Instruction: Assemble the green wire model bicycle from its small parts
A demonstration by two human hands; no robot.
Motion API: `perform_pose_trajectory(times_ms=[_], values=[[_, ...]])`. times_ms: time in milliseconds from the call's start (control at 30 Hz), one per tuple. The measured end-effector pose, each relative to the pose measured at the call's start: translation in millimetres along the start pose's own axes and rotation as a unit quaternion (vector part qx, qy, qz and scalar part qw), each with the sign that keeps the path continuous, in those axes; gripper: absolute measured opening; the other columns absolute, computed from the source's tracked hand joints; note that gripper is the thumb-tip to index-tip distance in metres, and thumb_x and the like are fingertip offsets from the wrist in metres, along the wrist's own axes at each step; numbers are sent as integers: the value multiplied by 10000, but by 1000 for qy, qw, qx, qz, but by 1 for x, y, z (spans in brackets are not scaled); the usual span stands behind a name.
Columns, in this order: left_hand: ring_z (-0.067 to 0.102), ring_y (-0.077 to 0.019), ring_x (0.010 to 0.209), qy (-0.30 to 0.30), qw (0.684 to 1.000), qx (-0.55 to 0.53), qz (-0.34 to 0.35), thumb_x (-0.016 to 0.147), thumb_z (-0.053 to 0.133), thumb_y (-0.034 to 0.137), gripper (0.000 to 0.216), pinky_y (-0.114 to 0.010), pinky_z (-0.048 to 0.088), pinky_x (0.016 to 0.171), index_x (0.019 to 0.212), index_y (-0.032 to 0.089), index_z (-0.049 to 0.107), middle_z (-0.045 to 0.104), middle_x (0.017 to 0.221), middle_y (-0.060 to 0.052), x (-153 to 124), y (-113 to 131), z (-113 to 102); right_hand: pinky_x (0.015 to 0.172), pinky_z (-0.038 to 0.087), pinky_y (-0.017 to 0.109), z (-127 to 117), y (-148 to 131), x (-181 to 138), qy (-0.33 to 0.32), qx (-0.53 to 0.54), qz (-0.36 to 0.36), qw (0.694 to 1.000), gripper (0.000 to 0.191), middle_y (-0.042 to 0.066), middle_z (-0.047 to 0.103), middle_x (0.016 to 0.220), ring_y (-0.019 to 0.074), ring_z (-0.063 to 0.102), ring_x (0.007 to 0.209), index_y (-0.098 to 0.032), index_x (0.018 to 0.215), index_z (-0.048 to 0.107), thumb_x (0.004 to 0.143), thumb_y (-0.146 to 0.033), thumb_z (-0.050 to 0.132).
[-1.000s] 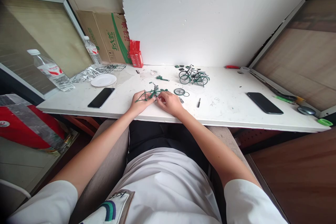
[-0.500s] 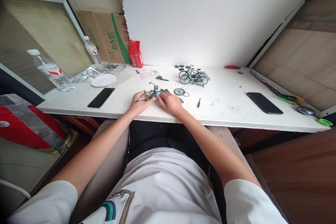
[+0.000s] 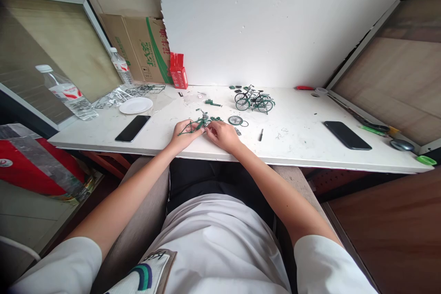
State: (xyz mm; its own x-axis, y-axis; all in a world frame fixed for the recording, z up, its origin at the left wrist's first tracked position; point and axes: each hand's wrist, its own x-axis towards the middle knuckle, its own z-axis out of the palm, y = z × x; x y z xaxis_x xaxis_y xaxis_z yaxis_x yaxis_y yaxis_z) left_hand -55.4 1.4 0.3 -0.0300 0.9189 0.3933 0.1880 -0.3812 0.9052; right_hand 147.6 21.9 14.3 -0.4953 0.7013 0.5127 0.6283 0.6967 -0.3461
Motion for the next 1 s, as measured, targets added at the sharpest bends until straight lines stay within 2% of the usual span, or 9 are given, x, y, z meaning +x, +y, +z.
perform_pose_trajectory(times_ms=[500,733,1000], values=[[762,-235,837,12,1000,4,12,771,858,327,214,-336,623,776,793,187,698,783,849,-65,0,1,0,664,399,301,-1,0,-1,3,20,-18,1000,200,57,728,851,187,624,712,-199,987,680,1014,-371,583],[763,-225,838,10,1000,-3,16,761,845,307,197,-325,616,789,787,186,693,790,856,-65,1,0,0,655,370,299,1,3,0,-1,7,-15,1000,244,57,722,849,181,602,697,-202,968,679,1052,-391,549],[755,-223,833,8,1000,-2,21,762,842,311,194,-315,599,768,783,186,695,790,846,-65,1,0,1,645,325,314,0,3,0,-14,-26,-25,999,401,68,672,810,187,568,704,-206,811,627,1105,-408,444]])
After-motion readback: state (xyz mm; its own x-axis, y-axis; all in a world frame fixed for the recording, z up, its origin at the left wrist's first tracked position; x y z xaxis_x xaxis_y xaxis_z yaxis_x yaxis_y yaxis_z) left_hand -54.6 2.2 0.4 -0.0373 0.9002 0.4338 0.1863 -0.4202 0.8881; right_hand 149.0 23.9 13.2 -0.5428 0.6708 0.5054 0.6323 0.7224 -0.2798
